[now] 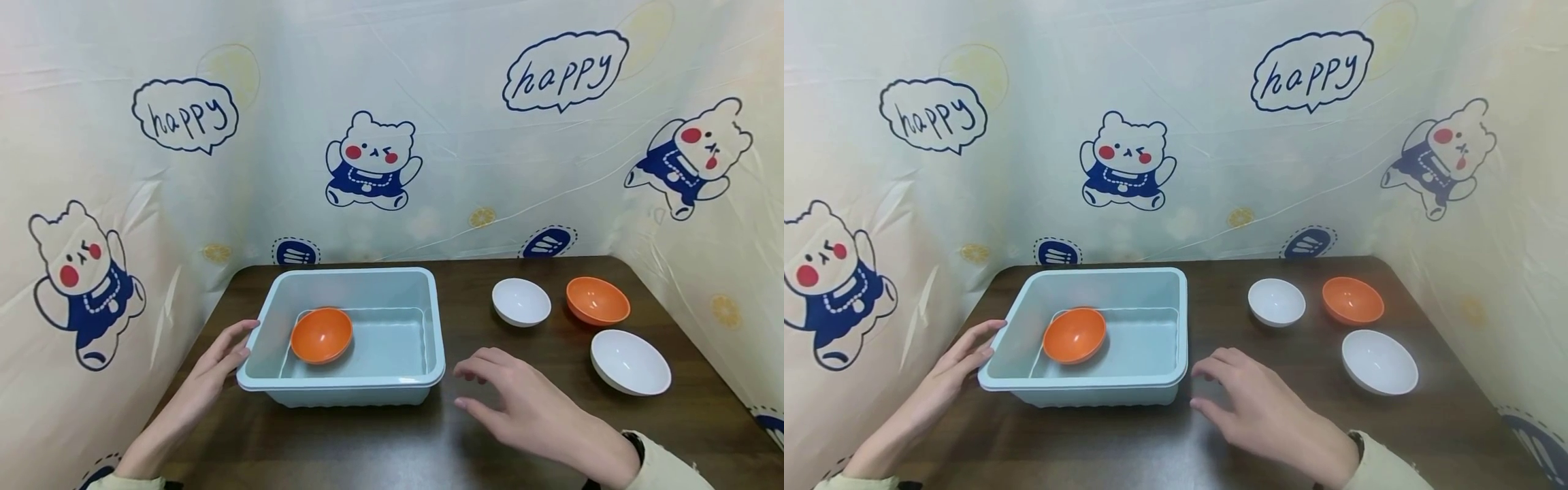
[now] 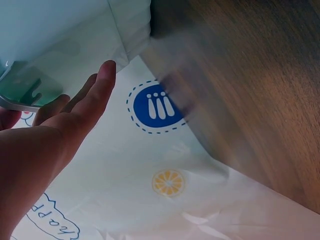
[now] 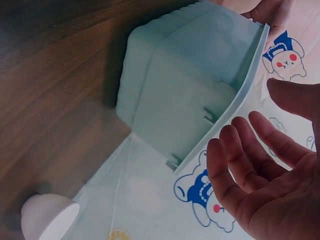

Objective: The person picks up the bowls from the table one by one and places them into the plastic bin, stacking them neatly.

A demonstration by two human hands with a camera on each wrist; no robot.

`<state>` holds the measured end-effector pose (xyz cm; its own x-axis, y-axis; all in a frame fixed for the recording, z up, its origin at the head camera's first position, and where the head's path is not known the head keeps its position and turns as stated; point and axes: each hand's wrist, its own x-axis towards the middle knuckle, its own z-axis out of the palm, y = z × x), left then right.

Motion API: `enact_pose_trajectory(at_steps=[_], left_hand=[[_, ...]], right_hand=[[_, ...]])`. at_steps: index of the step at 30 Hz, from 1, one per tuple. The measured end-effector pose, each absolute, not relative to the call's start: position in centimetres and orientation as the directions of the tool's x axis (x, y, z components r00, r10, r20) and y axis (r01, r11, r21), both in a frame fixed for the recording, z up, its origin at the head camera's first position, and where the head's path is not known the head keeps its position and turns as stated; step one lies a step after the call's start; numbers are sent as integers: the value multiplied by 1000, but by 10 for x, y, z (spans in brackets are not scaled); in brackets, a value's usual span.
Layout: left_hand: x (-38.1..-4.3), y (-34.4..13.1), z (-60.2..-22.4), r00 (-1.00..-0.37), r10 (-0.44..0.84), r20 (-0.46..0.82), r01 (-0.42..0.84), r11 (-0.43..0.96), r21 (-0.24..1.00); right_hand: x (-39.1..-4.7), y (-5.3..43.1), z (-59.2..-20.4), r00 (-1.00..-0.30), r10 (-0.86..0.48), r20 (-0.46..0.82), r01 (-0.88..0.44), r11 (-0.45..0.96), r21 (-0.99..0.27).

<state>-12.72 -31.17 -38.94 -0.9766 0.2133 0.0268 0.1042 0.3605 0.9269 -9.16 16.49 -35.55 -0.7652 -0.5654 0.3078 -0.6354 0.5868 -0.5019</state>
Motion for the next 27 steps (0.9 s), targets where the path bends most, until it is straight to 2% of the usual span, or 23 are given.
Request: enact_pose_trajectory(at_steps=[16, 27], left_hand=[[-127, -311, -387, -978, 210, 7, 89, 382, 920], [-127, -312, -385, -982, 183, -56, 27, 421, 907]], right_hand=[[-86, 187, -375, -770, -518, 372, -637, 602, -482], [-84, 206, -385, -813, -456, 362, -582, 648, -491]])
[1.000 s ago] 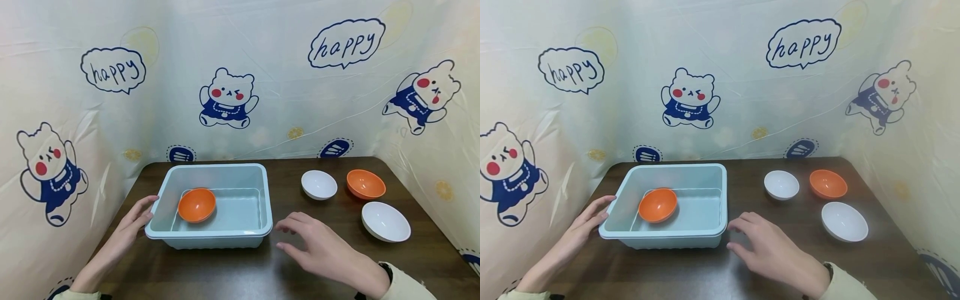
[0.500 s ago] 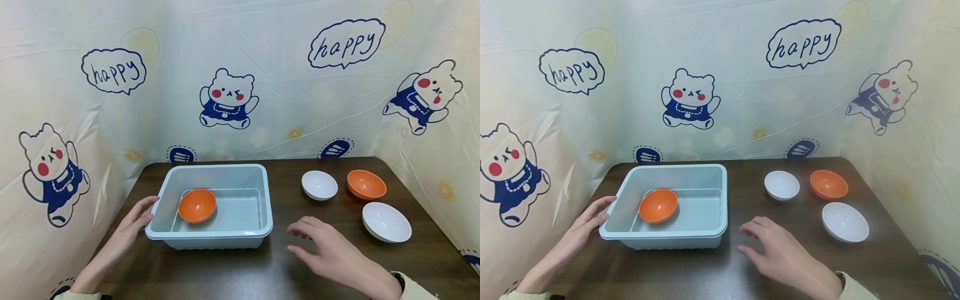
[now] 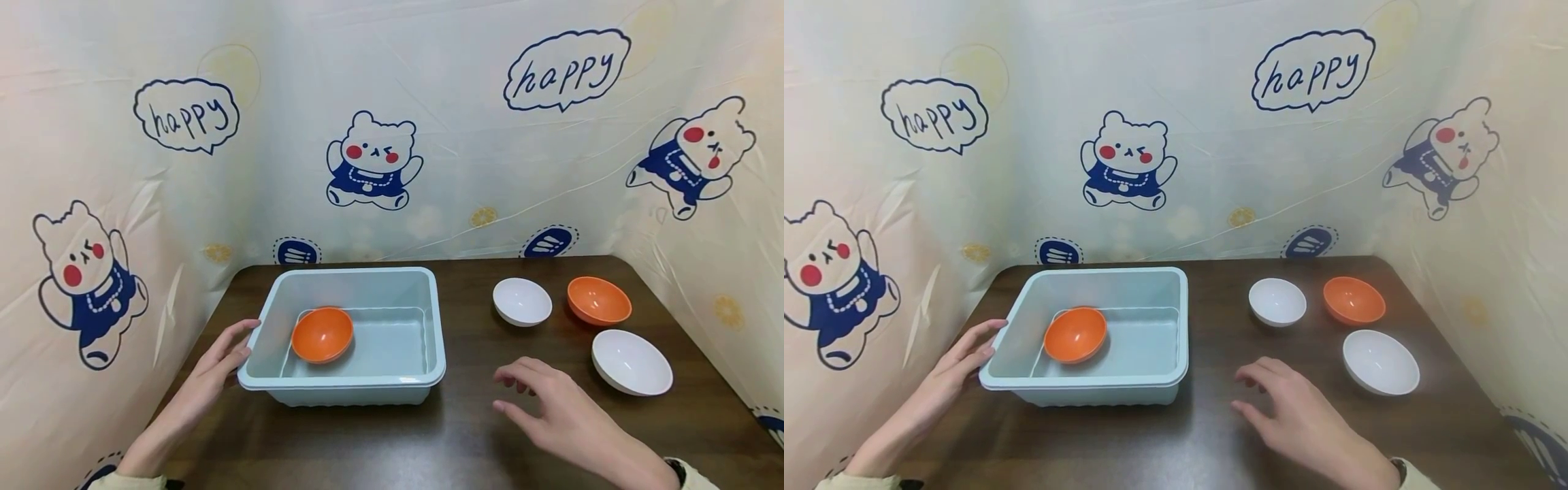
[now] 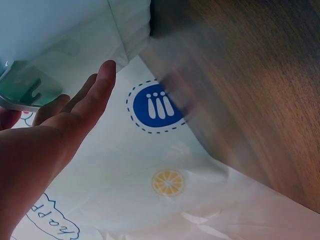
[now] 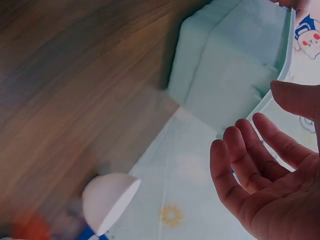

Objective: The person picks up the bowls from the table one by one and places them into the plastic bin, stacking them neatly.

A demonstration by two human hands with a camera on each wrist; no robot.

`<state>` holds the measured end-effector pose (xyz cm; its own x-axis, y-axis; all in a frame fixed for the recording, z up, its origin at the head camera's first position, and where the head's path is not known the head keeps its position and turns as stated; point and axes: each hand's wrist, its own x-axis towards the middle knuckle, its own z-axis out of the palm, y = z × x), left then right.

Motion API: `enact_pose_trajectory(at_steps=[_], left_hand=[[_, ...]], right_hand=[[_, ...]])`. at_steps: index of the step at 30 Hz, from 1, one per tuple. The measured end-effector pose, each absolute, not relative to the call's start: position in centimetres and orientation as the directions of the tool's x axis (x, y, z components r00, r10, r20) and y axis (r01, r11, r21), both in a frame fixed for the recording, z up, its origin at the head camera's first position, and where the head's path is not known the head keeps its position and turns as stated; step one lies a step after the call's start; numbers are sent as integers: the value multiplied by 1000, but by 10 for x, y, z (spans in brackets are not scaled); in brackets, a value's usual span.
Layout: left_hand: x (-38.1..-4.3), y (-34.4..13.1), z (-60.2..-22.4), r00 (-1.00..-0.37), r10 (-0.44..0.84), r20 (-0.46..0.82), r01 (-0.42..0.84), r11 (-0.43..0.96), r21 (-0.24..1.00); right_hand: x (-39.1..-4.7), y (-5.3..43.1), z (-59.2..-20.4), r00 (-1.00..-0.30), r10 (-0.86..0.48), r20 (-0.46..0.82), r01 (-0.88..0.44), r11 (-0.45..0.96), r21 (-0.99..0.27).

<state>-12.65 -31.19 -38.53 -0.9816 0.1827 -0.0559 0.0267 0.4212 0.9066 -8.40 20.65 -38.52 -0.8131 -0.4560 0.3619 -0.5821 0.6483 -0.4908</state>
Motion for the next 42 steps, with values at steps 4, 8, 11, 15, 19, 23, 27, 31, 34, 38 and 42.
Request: enact_pose_trajectory(at_steps=[4, 8, 11, 15, 19, 23, 27, 31, 34, 38, 42], left_hand=[[-127, -311, -386, -982, 179, -63, 22, 434, 901], [-127, -311, -387, -982, 178, -57, 26, 432, 901], [-127, -311, -387, -983, 177, -51, 30, 428, 903], [-126, -311, -387, -983, 177, -48, 31, 420, 907], [-126, -311, -386, -983, 177, -48, 31, 417, 909], [-126, -311, -386, -983, 174, -52, 26, 416, 909], [-126, -311, -385, -984, 173, -52, 26, 423, 906], [-126, -311, -386, -983, 175, -47, 33, 429, 903], [-126, -311, -387, -984, 174, -41, 38, 424, 905], [-127, -311, -388, -984, 176, -27, 49, 411, 910], [-127, -312, -389, -984, 176, -25, 50, 410, 911]], right_hand=[[-84, 215, -389, -832, -415, 368, -552, 675, -489], [-84, 224, -392, -859, -378, 346, -509, 704, -495], [-84, 230, -394, -858, -366, 360, -507, 715, -481], [-85, 237, -399, -840, -352, 413, -524, 724, -449], [-86, 245, -402, -832, -325, 450, -519, 744, -421], [-87, 254, -405, -837, -294, 462, -496, 764, -412], [-89, 262, -407, -832, -273, 483, -489, 772, -406], [-91, 271, -410, -824, -258, 505, -489, 775, -402], [-93, 278, -413, -817, -248, 520, -488, 777, -397], [-96, 287, -415, -812, -237, 534, -480, 791, -379], [-97, 298, -415, -821, -224, 526, -450, 820, -353]])
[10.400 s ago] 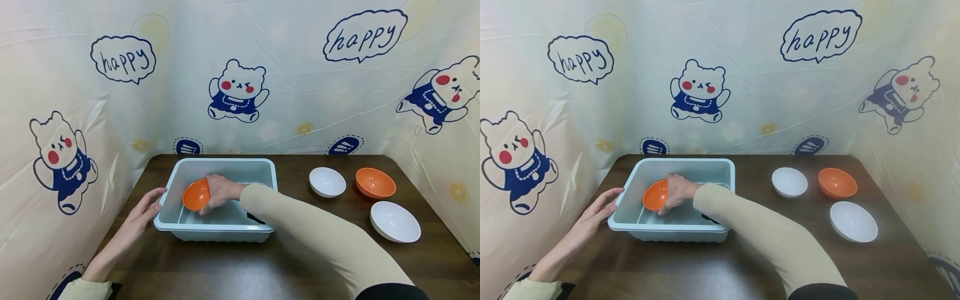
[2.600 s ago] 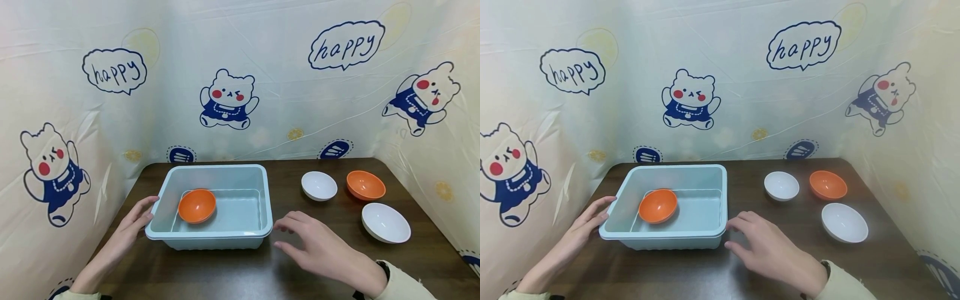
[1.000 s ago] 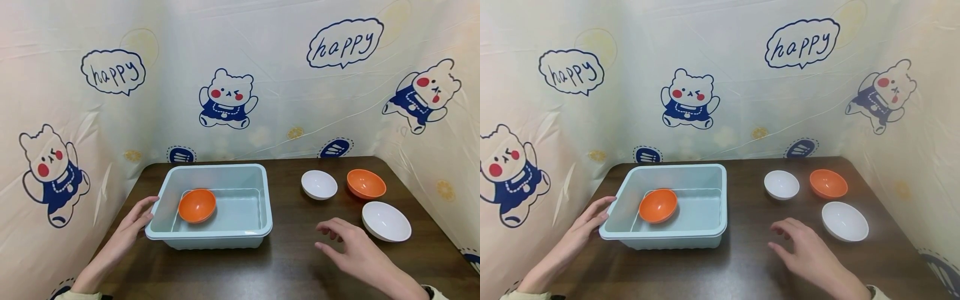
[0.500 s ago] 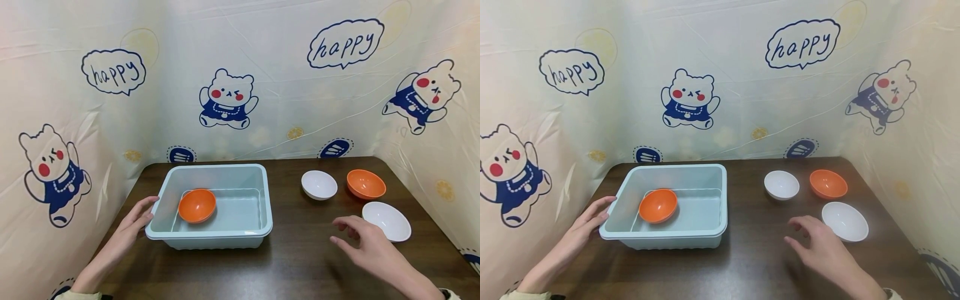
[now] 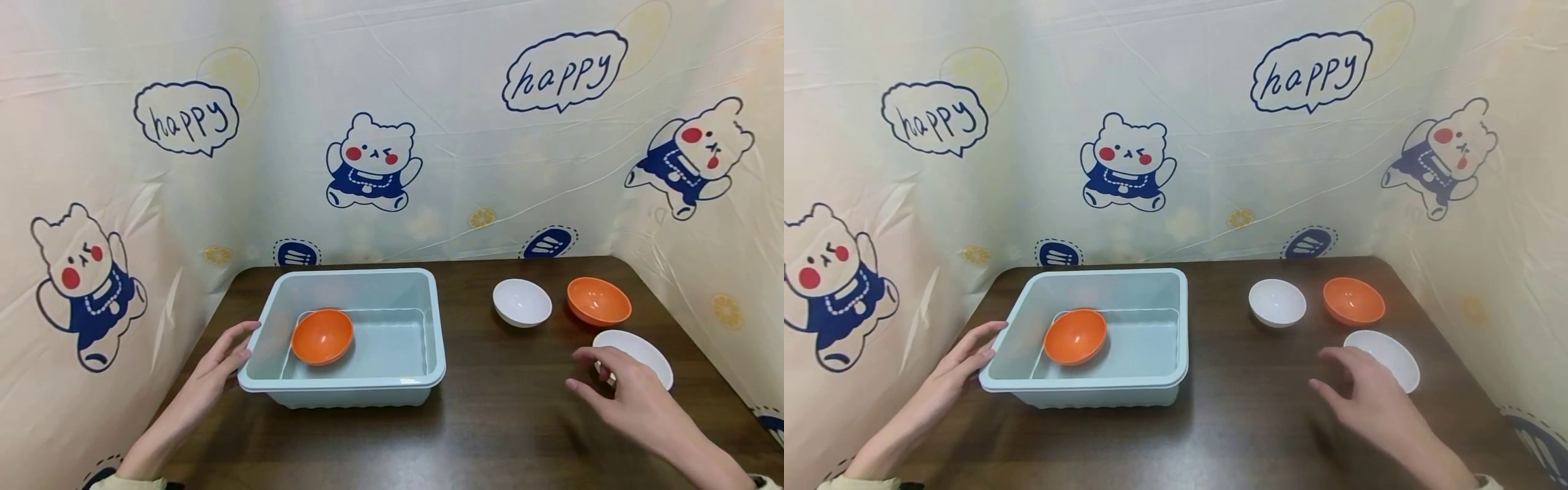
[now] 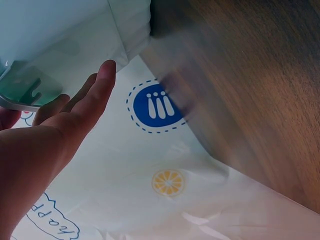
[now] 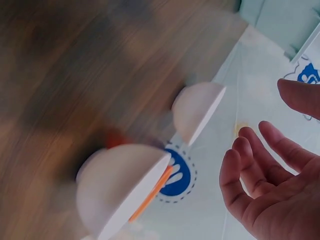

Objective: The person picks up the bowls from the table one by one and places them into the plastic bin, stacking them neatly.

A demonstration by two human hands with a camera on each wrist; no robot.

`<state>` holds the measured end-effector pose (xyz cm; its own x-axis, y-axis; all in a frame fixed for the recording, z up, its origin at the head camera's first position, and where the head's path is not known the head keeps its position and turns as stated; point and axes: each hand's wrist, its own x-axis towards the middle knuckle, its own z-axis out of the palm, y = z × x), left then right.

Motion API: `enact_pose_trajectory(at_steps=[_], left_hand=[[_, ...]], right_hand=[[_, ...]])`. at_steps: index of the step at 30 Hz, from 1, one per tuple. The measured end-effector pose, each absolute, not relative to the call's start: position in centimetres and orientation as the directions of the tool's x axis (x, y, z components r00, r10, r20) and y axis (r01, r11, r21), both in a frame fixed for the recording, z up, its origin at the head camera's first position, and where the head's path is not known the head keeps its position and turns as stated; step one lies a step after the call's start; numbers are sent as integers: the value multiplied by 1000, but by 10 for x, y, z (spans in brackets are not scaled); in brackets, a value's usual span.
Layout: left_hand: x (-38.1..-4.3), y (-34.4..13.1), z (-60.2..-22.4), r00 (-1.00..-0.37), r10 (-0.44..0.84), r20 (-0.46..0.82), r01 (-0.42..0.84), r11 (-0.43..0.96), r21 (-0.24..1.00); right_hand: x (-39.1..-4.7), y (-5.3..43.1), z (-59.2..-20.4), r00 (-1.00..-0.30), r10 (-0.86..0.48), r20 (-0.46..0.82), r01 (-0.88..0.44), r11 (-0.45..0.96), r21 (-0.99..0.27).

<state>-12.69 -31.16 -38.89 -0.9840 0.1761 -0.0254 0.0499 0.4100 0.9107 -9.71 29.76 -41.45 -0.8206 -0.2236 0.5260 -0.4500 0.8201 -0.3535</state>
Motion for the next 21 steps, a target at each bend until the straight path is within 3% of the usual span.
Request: enact_pose_trajectory(at_steps=[7, 21], left_hand=[[-127, -311, -387, -984, 172, -44, 34, 424, 905], [-125, -312, -386, -983, 179, -49, 34, 430, 902]], right_hand=[[-98, 318, -416, -841, -181, 510, -384, 864, -326], [-95, 347, -421, -929, -20, 370, -178, 900, -398]])
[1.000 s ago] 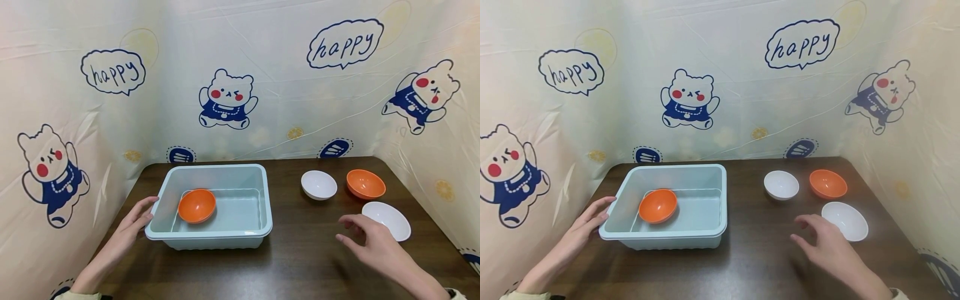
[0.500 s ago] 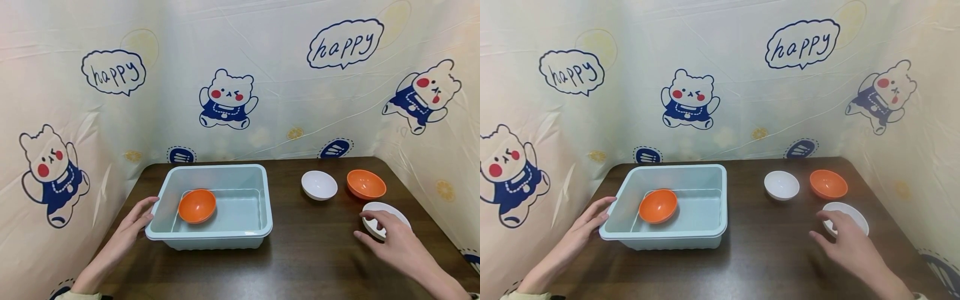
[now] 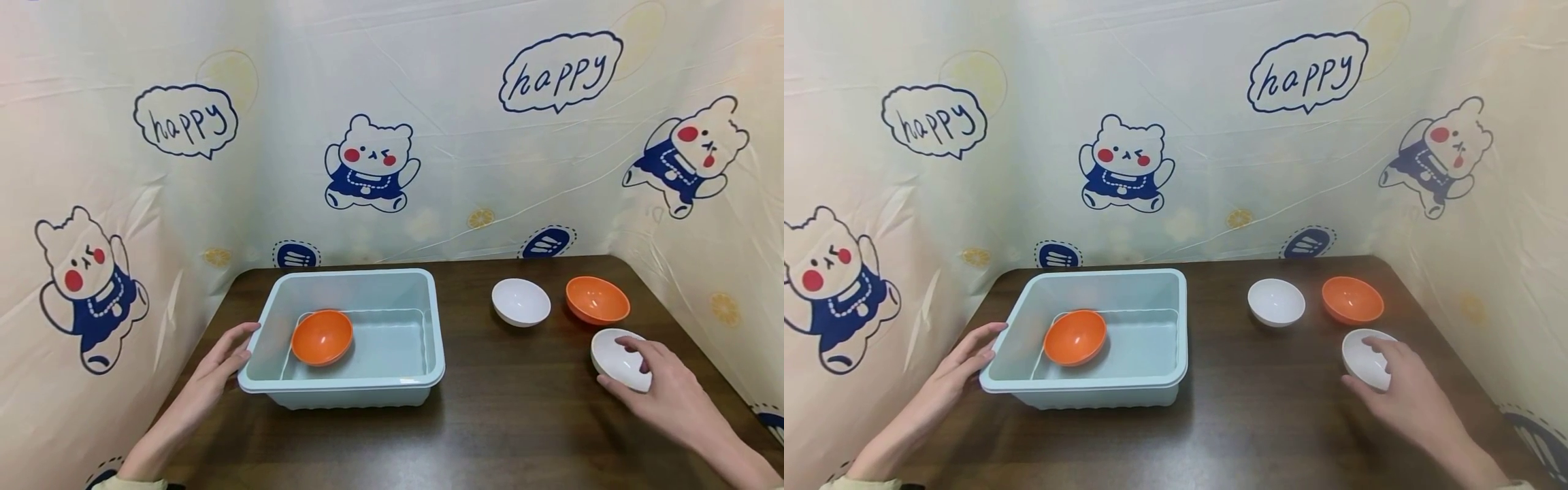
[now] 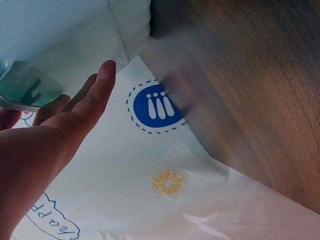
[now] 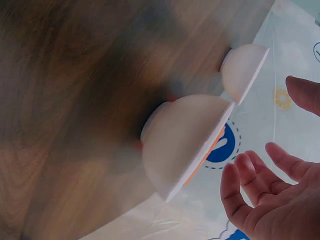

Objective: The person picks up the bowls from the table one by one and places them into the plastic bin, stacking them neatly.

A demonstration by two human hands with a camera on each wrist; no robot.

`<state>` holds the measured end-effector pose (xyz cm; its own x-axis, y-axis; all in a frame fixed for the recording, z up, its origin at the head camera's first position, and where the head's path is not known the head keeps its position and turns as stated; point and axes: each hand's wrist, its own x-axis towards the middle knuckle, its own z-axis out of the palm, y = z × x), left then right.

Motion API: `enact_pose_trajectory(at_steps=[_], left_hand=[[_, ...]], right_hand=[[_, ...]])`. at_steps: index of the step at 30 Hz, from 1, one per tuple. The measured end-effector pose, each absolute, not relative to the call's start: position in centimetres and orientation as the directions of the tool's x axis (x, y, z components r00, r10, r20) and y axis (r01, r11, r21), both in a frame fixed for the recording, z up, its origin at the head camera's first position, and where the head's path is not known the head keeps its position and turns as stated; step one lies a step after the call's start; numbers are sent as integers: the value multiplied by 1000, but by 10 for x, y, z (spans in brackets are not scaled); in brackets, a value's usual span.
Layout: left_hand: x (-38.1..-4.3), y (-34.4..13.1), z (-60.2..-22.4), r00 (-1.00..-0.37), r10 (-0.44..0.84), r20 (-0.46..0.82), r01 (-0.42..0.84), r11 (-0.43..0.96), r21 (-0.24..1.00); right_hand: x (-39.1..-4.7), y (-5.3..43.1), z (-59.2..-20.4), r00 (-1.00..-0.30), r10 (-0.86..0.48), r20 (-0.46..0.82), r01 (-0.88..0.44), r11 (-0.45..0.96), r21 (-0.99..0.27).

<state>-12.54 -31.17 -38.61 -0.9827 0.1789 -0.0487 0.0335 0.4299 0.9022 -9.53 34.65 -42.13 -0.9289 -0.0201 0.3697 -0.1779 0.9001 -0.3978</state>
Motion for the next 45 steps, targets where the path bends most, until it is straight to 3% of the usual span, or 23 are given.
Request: enact_pose_trajectory(at_steps=[13, 45], left_hand=[[-126, -310, -388, -979, 204, 22, 100, 382, 919], [-126, -310, -390, -985, 174, 3, 75, 406, 911]], right_hand=[[-102, 373, -441, -944, 49, 327, -88, 916, -391], [-117, 409, -464, -974, 89, 210, 11, 939, -344]])
